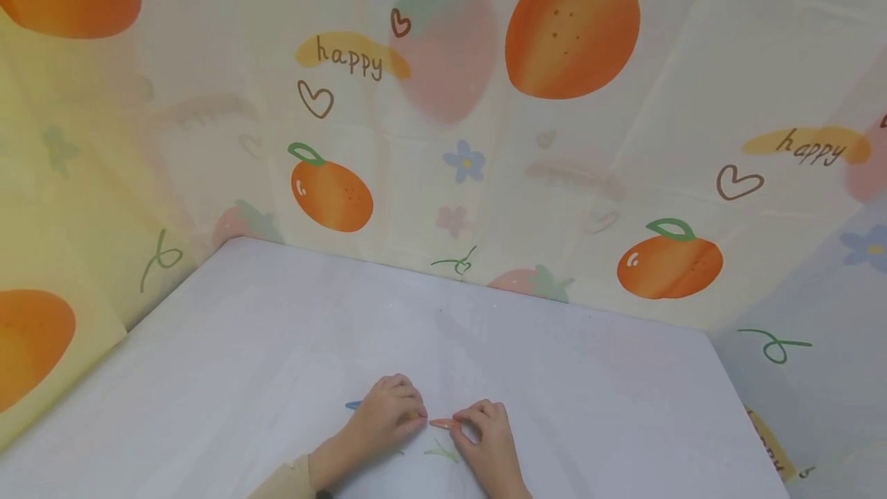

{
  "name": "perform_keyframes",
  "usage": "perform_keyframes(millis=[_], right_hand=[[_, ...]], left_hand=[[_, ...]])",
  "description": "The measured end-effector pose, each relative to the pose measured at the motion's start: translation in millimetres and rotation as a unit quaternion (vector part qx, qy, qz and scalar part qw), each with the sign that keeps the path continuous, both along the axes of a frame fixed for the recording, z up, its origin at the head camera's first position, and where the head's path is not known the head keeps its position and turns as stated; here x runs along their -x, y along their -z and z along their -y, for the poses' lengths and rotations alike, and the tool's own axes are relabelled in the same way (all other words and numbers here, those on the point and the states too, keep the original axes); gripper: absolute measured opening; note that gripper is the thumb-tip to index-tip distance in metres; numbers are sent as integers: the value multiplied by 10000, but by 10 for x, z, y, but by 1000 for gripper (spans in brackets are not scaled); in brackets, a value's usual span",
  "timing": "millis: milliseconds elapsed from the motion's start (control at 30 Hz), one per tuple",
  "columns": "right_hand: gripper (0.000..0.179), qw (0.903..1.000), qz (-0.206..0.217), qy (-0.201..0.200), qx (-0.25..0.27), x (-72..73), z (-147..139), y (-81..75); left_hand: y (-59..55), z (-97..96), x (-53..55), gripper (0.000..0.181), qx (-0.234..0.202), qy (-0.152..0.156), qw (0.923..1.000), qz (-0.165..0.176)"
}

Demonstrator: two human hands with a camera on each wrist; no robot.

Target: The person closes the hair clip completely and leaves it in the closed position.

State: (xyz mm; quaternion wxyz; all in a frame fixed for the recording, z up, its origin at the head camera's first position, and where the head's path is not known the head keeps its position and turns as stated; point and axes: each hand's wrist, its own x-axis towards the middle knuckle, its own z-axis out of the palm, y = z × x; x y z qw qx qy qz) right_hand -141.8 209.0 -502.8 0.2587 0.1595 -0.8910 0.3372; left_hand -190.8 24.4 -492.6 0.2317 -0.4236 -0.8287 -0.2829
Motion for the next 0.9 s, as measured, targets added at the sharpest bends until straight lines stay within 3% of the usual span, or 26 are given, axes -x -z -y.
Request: perform_keyframes(millis=[433, 700, 900], right_hand=[[19, 9995, 216, 117, 190, 14, -13, 37], [17, 9873, 635, -253, 1433, -53, -16, -10], [22, 9971, 234, -591, 416, -157, -42, 19]], left_hand=[[-39, -7, -19, 7, -35, 102, 9999, -23], [-50, -1, -33, 6, -71, 100, 9999, -16], [-35, 1, -21, 7, -96, 111, 9999, -48]])
